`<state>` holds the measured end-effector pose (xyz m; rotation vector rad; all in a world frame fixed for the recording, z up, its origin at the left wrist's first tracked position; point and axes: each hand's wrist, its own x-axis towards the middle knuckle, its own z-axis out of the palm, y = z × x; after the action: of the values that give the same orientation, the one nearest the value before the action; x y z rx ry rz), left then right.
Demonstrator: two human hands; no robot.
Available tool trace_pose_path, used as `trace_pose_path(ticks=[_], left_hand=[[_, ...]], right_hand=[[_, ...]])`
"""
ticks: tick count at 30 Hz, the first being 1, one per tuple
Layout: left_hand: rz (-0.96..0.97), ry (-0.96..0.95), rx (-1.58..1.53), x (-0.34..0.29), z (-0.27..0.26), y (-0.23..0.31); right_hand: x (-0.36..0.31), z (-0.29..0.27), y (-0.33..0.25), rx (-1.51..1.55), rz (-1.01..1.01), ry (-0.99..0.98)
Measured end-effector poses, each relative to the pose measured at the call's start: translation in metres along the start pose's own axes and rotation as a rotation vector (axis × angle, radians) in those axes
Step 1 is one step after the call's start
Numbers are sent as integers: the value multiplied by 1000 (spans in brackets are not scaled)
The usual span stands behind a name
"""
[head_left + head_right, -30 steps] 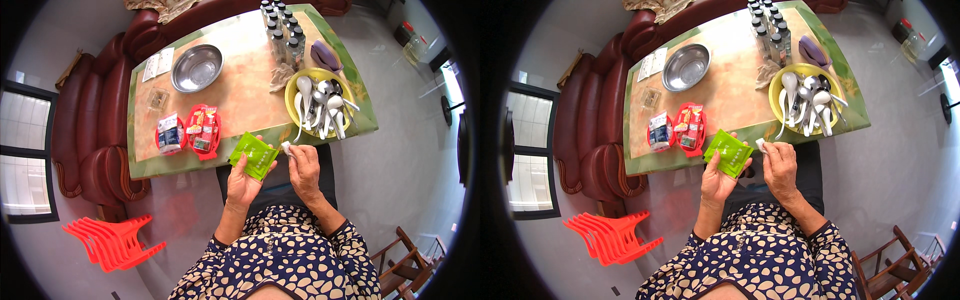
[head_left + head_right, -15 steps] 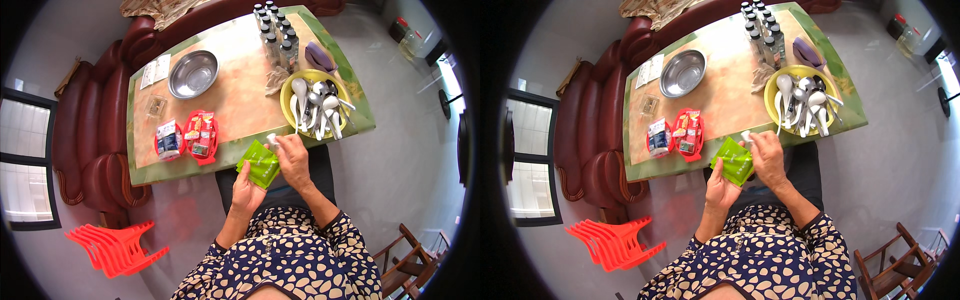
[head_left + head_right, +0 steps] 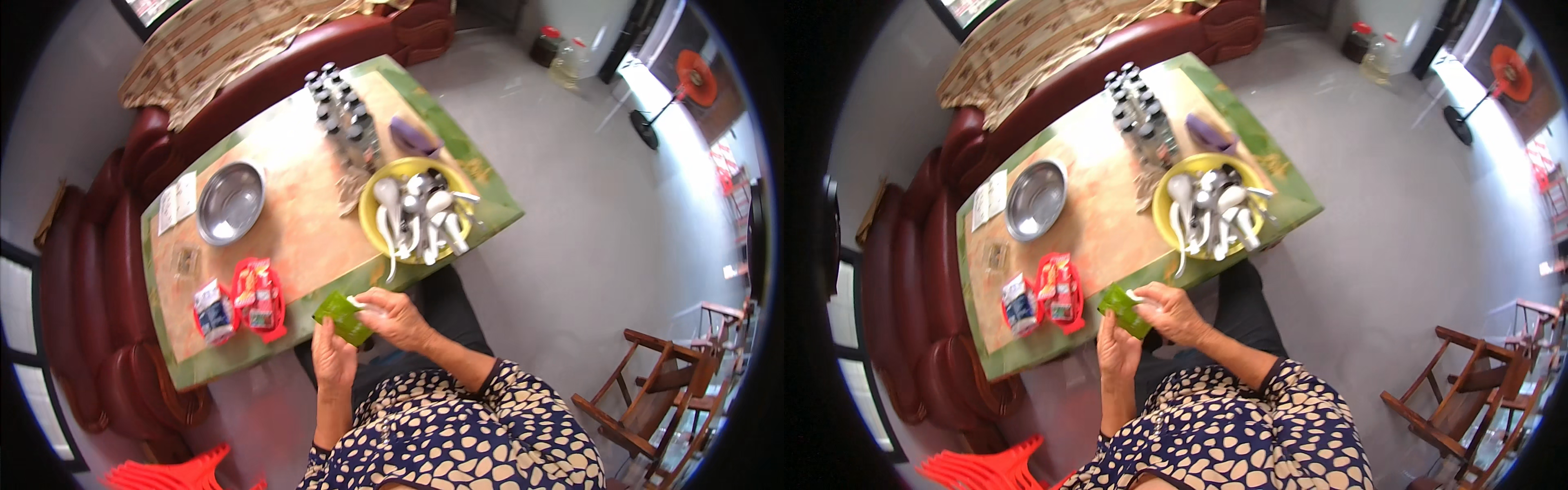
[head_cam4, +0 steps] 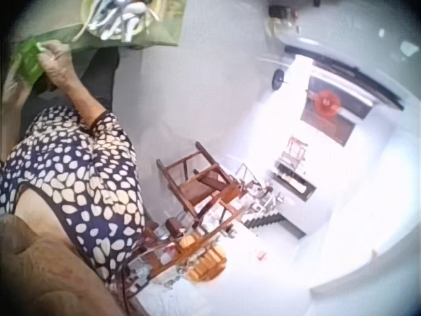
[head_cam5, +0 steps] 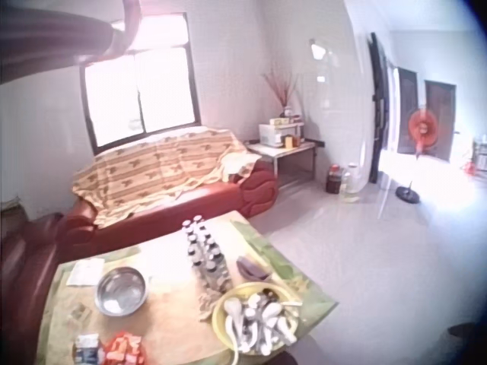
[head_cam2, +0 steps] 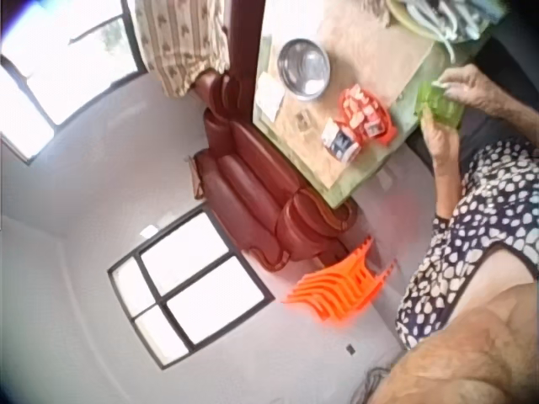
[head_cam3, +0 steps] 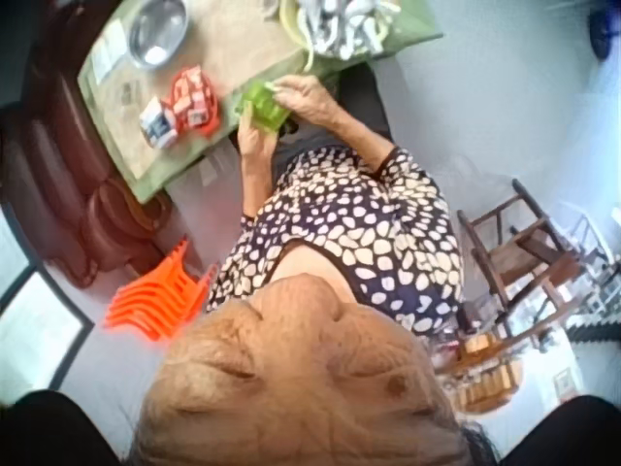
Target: The person wipes the surface of small red and green packets with a white cloth. They pick up each packet from a table, wipe it thoroughly, and place it into a red plastic basket. The table also holds a metal bowl, a yellow bowl with spoons, and several bottles.
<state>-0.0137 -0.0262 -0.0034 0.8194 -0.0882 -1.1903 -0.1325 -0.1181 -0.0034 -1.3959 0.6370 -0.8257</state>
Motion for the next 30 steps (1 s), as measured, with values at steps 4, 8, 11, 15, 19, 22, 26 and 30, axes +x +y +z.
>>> trace_pose_path(ticks=[4,8,11,15,19,22,26,30], left_hand=[[144,186,146,-8,4,3],[125,-118,35,-10,14,-4],[59,-137,-113,1,-18,-7],[0,-76,-185,2,-19,-7],[-102,-155,-273,-10,9,-5],[-70,-97,-251,-4,19,-1],[-29,-141,-162,-8,14,7],[-115,-41,-218,-15,22,7]], right_hand=[[4,13,-20,-484,-333,199],[-8,38,-6,-681,-544,124],[-12,43,-8,-618,-592,101],[0,31,-4,-747,-620,112],[21,24,-14,-759,-534,243],[13,32,-28,-849,-561,156],[-2,47,-16,-753,-665,26],[18,35,-22,-869,-548,199]])
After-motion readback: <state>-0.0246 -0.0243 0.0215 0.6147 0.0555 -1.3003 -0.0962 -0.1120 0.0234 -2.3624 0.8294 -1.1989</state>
